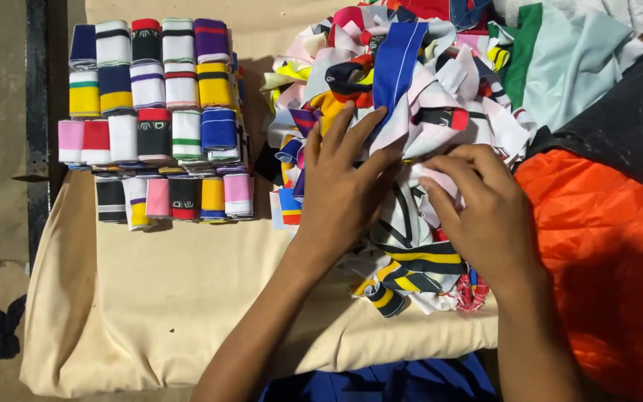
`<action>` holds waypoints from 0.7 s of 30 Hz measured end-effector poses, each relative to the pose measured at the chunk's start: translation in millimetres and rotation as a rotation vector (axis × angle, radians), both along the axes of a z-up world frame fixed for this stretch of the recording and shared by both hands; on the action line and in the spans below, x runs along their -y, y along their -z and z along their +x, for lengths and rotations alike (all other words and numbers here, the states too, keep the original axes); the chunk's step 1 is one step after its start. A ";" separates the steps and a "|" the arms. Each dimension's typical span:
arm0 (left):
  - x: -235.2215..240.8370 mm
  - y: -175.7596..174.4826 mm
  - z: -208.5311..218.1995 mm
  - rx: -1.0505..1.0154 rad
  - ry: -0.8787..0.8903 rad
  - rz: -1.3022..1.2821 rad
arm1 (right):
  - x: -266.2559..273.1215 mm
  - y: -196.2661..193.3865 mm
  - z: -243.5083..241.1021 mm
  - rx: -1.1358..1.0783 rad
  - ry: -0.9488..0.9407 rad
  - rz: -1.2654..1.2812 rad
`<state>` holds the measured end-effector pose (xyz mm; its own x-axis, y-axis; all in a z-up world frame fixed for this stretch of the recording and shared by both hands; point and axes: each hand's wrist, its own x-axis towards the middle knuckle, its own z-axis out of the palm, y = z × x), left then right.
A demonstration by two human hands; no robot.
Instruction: The person folds a white sock with a black stripe and places it on a stack of other folded socks. They then pick up a red and white sock from a pile and fold it.
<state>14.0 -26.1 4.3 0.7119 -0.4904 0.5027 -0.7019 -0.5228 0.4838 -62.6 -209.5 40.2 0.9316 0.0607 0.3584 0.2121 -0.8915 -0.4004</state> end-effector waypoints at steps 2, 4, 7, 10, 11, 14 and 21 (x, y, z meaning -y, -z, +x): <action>-3.9 -17.8 -2.4 -0.063 0.011 -0.107 | -1.0 -9.6 0.1 0.003 0.007 0.082; -8.0 -31.4 -3.3 -0.137 0.011 -0.207 | -2.6 -19.6 -2.9 -0.006 0.004 0.171; -10.6 -41.6 -0.8 -0.074 -0.027 -0.206 | -2.8 -31.2 -8.7 0.081 0.060 0.280; -8.6 -53.7 2.1 -0.072 -0.003 -0.304 | -2.8 -32.6 -4.9 0.076 -0.046 0.181; -7.0 -59.4 1.3 -0.052 0.036 -0.339 | -5.6 -29.4 -5.5 -0.053 -0.039 0.156; 0.0 -71.1 0.0 -0.012 0.055 -0.362 | -16.3 -24.0 -6.9 -0.100 -0.104 0.149; 5.9 -77.4 3.4 -0.036 0.068 -0.387 | -21.4 -72.2 -13.5 0.025 -0.273 0.008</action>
<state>17.4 -32.0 81.7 0.7047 -0.3162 0.6351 -0.7077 -0.2501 0.6608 -76.1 -188.0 112.4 0.8719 0.3057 0.3825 0.4543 -0.7967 -0.3987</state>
